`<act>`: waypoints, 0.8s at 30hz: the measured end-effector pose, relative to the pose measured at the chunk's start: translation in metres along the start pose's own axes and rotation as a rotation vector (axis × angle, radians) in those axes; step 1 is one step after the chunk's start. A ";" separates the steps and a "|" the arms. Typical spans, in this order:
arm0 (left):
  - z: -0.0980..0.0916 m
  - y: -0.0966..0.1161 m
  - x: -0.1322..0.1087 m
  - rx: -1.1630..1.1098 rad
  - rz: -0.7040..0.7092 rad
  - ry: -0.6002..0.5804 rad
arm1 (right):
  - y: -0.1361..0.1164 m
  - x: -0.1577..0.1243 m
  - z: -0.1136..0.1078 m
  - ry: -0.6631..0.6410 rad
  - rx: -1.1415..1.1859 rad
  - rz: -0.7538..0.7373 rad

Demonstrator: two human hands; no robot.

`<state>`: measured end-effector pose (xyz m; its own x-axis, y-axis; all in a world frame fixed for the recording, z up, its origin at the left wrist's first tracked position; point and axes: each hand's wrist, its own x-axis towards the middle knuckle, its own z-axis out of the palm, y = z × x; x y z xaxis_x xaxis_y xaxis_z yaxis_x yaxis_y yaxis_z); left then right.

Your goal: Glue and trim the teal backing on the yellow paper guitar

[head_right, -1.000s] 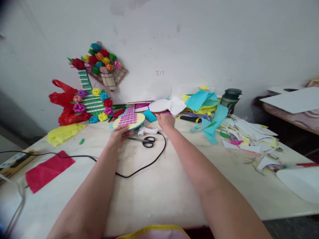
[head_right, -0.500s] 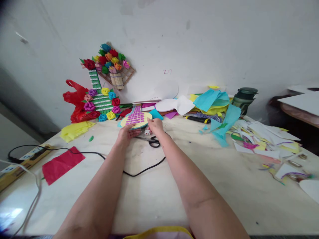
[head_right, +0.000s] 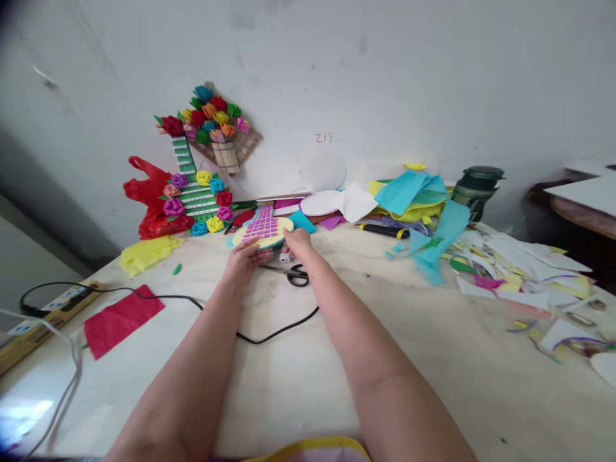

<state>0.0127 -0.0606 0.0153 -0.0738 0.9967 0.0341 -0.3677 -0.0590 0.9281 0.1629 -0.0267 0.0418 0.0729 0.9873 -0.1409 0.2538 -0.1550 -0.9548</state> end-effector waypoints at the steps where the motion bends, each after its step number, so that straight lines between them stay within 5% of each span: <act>1: 0.000 0.000 0.000 -0.016 0.002 0.005 | -0.002 -0.002 0.001 -0.007 0.040 0.016; 7: 0.000 0.001 0.002 -0.077 0.013 0.037 | -0.020 -0.009 0.003 -0.082 0.168 0.150; 14: 0.000 0.003 -0.001 -0.095 0.027 0.059 | -0.024 -0.010 0.007 -0.042 0.223 0.118; 20: 0.000 0.007 -0.003 -0.103 0.006 0.084 | -0.019 -0.010 -0.007 -0.232 0.236 0.173; 24: -0.001 0.008 -0.002 -0.093 -0.001 0.089 | -0.014 -0.008 -0.010 -0.161 0.273 0.133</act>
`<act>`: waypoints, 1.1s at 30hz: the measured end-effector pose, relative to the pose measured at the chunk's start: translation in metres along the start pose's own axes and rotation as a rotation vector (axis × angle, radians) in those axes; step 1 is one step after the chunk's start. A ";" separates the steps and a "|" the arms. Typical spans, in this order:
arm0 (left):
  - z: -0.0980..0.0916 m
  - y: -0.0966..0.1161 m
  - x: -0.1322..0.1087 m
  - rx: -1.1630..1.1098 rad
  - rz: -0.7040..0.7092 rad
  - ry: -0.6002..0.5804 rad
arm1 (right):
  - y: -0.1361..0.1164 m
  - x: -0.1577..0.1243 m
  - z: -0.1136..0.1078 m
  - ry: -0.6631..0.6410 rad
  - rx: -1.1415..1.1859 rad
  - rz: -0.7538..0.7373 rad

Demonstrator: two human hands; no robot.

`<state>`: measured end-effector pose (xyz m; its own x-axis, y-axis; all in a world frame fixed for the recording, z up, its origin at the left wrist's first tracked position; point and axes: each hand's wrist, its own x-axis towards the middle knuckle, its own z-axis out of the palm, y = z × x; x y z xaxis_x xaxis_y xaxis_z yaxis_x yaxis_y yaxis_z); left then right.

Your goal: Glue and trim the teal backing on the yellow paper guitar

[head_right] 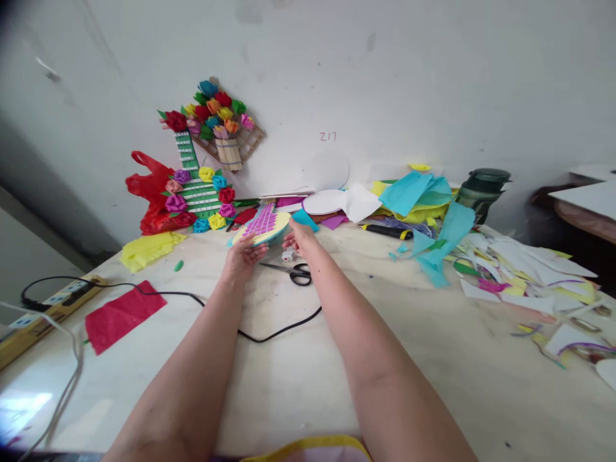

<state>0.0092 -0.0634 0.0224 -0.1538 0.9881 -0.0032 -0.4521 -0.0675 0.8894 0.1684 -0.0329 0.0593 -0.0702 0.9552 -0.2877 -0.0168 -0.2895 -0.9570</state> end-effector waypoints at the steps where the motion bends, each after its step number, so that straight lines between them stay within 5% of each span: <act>1: 0.000 0.000 0.000 0.005 -0.003 0.003 | 0.001 0.000 0.001 0.019 0.012 -0.023; 5: 0.000 -0.001 0.001 0.019 -0.013 0.011 | 0.004 -0.002 0.007 0.079 0.040 -0.080; 17: 0.000 -0.003 0.002 0.015 0.013 -0.013 | 0.006 -0.013 0.036 -0.040 0.097 -0.036; 33: 0.000 -0.004 0.001 0.009 0.075 -0.023 | 0.003 -0.007 0.027 -0.003 0.172 0.044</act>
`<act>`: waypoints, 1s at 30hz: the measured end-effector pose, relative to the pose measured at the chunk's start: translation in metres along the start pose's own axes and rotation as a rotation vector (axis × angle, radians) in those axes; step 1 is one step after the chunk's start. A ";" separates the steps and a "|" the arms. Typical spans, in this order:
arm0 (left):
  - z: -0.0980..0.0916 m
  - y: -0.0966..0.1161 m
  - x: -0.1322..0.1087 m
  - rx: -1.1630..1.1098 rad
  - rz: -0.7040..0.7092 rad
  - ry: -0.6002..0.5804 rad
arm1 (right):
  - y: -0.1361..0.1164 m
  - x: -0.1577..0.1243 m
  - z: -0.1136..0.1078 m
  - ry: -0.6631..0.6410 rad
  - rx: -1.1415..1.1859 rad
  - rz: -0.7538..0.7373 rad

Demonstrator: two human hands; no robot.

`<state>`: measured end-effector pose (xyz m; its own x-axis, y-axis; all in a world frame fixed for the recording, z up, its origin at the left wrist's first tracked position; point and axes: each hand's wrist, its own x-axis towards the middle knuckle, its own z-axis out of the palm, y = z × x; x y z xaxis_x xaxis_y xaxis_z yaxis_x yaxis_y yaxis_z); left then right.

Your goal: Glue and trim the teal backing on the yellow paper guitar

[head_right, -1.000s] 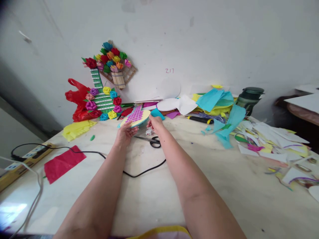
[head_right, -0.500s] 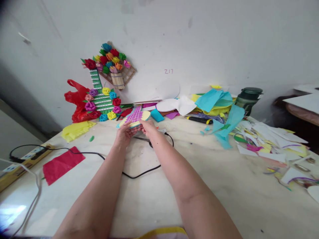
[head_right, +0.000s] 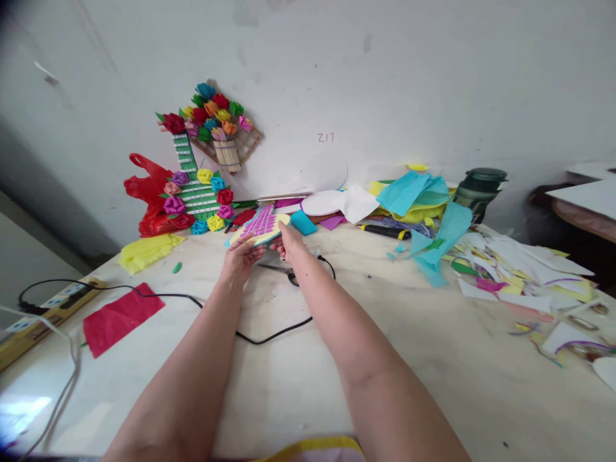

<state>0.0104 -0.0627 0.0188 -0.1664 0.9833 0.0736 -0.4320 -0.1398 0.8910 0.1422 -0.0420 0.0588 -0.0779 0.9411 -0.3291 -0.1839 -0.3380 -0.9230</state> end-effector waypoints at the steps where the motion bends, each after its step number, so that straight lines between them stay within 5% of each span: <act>1: 0.000 0.000 0.000 0.003 0.003 -0.002 | -0.001 0.003 -0.002 0.027 0.015 -0.011; 11: 0.003 0.001 -0.003 0.021 0.039 0.030 | -0.004 0.013 -0.005 0.109 -0.053 -0.071; 18: 0.005 -0.001 -0.004 0.022 0.068 -0.002 | 0.005 -0.003 0.003 -0.122 -0.153 -0.052; 25: 0.005 0.004 -0.004 0.139 -0.069 -0.024 | 0.006 -0.008 0.006 0.031 -0.033 -0.049; 30: -0.006 0.006 0.002 0.210 -0.115 0.099 | -0.003 -0.004 -0.011 0.021 -0.038 -0.036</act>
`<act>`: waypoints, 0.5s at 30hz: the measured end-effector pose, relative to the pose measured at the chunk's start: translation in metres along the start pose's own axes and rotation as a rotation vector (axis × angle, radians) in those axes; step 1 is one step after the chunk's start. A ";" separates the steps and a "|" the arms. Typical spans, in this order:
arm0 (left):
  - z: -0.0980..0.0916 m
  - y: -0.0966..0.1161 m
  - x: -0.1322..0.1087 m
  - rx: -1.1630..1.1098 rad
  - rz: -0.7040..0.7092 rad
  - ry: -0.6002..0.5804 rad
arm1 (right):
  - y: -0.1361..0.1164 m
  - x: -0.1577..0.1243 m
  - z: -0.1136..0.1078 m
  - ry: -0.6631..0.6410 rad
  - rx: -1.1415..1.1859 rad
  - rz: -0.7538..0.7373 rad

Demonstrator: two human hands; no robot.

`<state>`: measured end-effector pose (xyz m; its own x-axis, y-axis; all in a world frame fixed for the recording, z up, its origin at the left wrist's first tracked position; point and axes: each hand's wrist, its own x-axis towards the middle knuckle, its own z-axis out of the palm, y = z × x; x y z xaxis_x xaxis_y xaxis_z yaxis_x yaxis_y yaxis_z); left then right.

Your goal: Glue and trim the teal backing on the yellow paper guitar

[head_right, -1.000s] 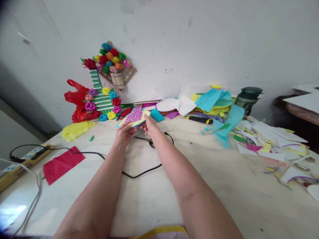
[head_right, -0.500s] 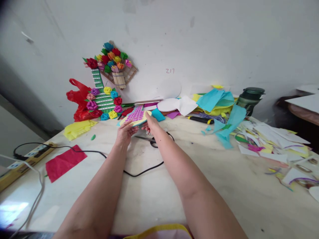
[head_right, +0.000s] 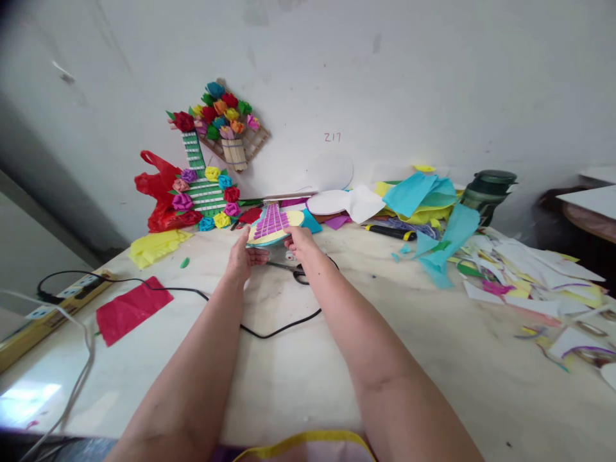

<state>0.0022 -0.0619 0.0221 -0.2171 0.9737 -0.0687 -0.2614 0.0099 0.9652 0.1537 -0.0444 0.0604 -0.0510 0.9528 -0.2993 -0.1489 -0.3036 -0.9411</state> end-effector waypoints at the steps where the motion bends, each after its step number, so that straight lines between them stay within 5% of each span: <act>1: -0.002 0.000 0.001 -0.006 0.008 0.030 | -0.002 0.001 -0.004 -0.035 -0.002 0.012; 9: -0.011 0.002 0.000 -0.072 0.071 0.141 | -0.019 -0.004 -0.032 -0.259 -0.097 0.087; 15: -0.015 0.002 -0.002 -0.047 0.134 0.006 | -0.027 -0.006 -0.047 -0.312 -0.177 0.081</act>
<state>-0.0117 -0.0673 0.0201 -0.2583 0.9643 0.0585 -0.2739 -0.1311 0.9528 0.2043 -0.0423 0.0800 -0.3585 0.8704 -0.3375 0.0396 -0.3470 -0.9370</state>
